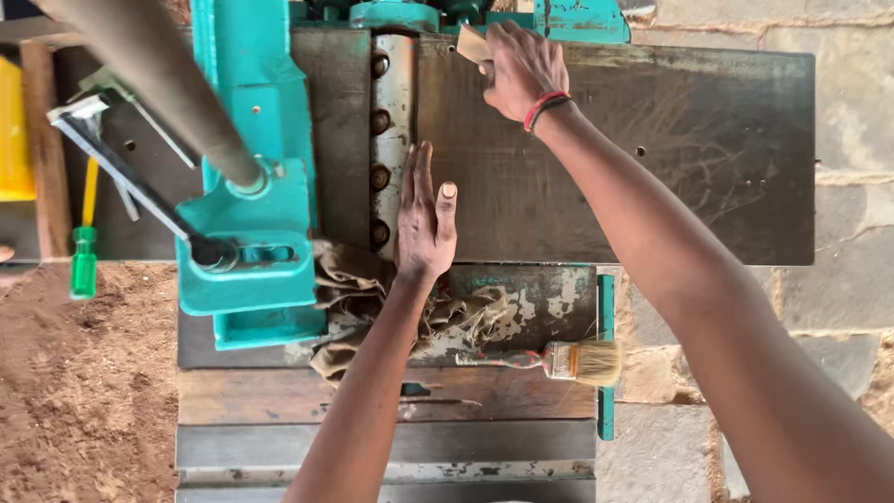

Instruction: The person wipes the metal surface of a jointer machine using a cloth and a brush, and uses a small rectangular metal scraper to clean the bed.

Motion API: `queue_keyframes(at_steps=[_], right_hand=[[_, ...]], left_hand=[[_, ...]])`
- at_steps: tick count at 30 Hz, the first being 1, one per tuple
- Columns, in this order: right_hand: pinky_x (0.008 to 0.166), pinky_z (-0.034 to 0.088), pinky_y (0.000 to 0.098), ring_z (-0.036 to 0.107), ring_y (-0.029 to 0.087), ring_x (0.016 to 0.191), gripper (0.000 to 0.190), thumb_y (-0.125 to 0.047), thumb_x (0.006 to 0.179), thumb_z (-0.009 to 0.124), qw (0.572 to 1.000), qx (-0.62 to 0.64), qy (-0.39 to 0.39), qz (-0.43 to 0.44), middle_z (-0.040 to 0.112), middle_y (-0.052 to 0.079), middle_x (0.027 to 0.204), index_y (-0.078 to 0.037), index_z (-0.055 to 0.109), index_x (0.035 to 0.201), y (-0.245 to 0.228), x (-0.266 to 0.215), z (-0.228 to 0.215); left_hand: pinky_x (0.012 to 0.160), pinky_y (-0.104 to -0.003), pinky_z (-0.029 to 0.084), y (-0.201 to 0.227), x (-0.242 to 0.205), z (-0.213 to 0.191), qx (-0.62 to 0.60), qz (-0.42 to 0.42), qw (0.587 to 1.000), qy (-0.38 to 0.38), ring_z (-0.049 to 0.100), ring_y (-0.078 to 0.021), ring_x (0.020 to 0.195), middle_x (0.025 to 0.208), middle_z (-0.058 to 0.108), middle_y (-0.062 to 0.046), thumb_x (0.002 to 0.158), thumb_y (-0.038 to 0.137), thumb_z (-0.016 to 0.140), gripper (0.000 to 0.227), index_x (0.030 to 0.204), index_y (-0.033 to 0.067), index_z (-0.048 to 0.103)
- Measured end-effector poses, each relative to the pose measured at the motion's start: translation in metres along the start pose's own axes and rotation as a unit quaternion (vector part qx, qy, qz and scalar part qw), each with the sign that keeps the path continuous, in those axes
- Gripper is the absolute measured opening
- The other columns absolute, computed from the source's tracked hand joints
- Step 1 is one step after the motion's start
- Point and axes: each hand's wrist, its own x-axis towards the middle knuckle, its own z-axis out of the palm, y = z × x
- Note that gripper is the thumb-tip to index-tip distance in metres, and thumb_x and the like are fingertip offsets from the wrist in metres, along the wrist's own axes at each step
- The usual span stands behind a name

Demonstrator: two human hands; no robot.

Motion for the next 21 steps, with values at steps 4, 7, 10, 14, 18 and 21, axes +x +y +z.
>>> queue_keyframes(at_steps=[4,7,10,14,18,21], right_hand=[[0.090,0.049,0.0543,0.061,0.039,0.109,0.040,-0.010,0.075,0.080,0.997,-0.009,-0.067,-0.021,0.063,0.018,0.115,-0.007,0.059,0.110,-0.031,-0.066,-0.004],[0.072,0.055,0.0503,0.065,0.033,0.096,0.050,-0.004,0.068,0.078,0.987,-0.031,-0.156,0.003,0.059,0.015,0.114,-0.004,0.058,0.114,-0.076,-0.175,-0.015],[0.072,0.056,0.0482,0.068,0.028,0.103,0.032,-0.019,0.091,0.077,0.984,-0.013,-0.173,0.031,0.058,0.009,0.112,-0.011,0.057,0.115,-0.083,-0.197,-0.035],[0.085,0.051,0.0541,0.063,0.039,0.109,0.056,-0.017,0.074,0.082,0.996,-0.027,-0.085,0.001,0.059,0.020,0.126,-0.008,0.058,0.124,-0.042,-0.112,-0.007],[0.099,0.047,0.0538,0.061,0.039,0.124,0.047,-0.017,0.087,0.074,0.999,-0.012,-0.026,0.029,0.064,0.016,0.130,-0.005,0.057,0.129,-0.021,0.008,-0.002],[0.095,0.045,0.0559,0.060,0.041,0.116,0.040,-0.018,0.082,0.076,0.998,0.005,-0.032,0.050,0.064,0.016,0.126,-0.012,0.062,0.120,-0.034,-0.007,-0.005]], left_hand=[[0.124,-0.052,0.036,-0.005,-0.002,-0.002,-0.027,-0.003,1.000,0.008,0.036,-0.0458,0.153,0.163,0.037,-0.028,0.109,0.063,0.026,0.083,0.160,-0.0018,0.031],[0.126,-0.051,0.035,-0.011,-0.005,0.000,-0.038,0.009,0.999,0.020,0.038,-0.0448,0.154,0.163,0.039,-0.027,0.110,0.063,0.025,0.082,0.161,-0.0009,0.031],[0.128,-0.052,0.033,-0.013,0.001,0.002,-0.022,0.035,0.999,0.025,0.037,-0.0449,0.155,0.165,0.038,-0.026,0.110,0.063,0.023,0.082,0.162,-0.0001,0.030],[0.128,-0.053,0.031,-0.016,-0.004,0.006,-0.032,0.004,0.999,0.006,0.032,-0.0458,0.157,0.166,0.034,-0.029,0.110,0.064,0.024,0.083,0.161,-0.0009,0.029],[0.126,-0.052,0.031,-0.012,-0.001,0.005,-0.023,0.003,1.000,0.003,0.031,-0.0458,0.155,0.165,0.032,-0.030,0.109,0.064,0.026,0.084,0.161,-0.0016,0.028],[0.126,-0.051,0.031,-0.012,-0.001,0.005,-0.029,0.007,0.999,0.021,0.032,-0.0452,0.155,0.165,0.031,-0.030,0.109,0.063,0.026,0.083,0.161,-0.0011,0.028]])
